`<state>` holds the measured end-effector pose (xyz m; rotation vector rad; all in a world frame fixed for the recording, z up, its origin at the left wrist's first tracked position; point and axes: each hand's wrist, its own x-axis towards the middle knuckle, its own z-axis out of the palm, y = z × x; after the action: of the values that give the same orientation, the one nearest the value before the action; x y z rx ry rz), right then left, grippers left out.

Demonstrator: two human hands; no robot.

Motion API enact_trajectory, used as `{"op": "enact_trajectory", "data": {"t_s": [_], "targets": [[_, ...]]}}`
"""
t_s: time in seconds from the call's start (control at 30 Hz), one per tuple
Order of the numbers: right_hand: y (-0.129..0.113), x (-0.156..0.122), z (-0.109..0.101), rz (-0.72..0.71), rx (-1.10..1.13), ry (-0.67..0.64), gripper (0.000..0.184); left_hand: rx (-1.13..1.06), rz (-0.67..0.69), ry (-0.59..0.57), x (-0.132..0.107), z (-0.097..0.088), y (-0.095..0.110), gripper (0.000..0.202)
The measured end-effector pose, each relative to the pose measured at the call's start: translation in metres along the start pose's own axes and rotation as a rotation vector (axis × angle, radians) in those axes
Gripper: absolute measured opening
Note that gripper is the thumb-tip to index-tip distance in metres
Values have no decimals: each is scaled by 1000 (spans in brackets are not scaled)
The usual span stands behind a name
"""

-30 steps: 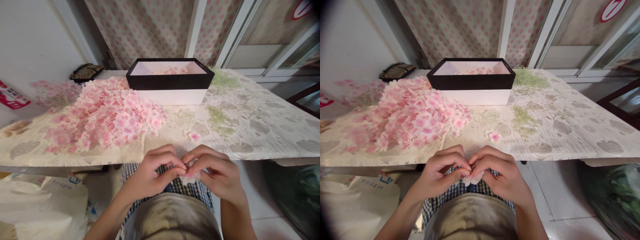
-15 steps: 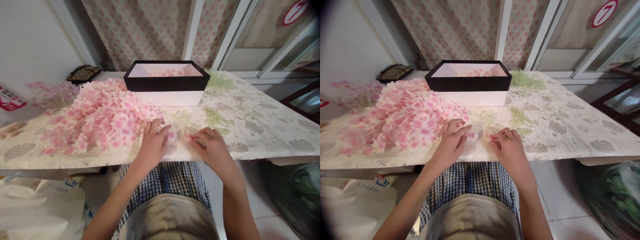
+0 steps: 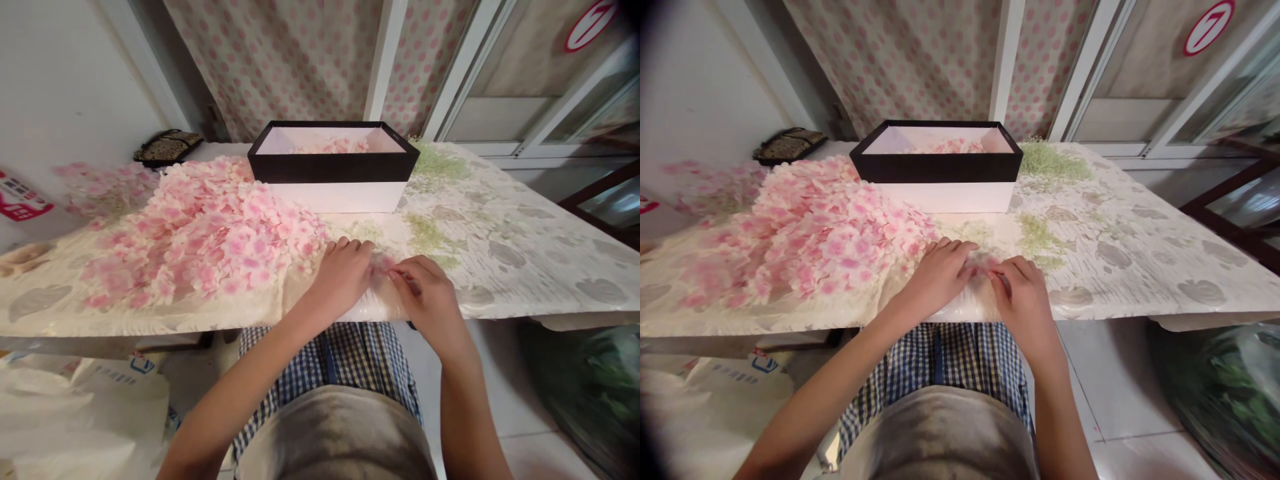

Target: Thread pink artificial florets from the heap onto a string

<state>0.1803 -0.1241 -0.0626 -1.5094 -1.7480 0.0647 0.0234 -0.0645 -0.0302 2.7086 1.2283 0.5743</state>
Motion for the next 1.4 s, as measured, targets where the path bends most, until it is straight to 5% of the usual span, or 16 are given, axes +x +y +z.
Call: {"op": "enact_trajectory", "data": {"t_s": [0.43, 0.67, 0.83, 1.1, 1.23, 1.4], "targets": [[-3, 6, 9, -5, -274, 1, 21, -188, -14, 105, -1, -3, -1, 33], [-6, 9, 4, 77, -38, 299, 23, -795, -85, 298, -16, -19, 1, 28], [-11, 13, 0, 241, 253, 320, 21, -1020, -120, 335, -26, -20, 2, 29], [-8, 19, 7, 282, 654, 412, 11, -984, -23, 442, -33, -18, -2, 28], [-20, 16, 7, 424, 839, 261, 15, -860, 110, 608, -34, -17, 3, 29], [-37, 11, 7, 400, 957, 64, 18, -472, 320, 824, -39, -14, 2, 34]]}}
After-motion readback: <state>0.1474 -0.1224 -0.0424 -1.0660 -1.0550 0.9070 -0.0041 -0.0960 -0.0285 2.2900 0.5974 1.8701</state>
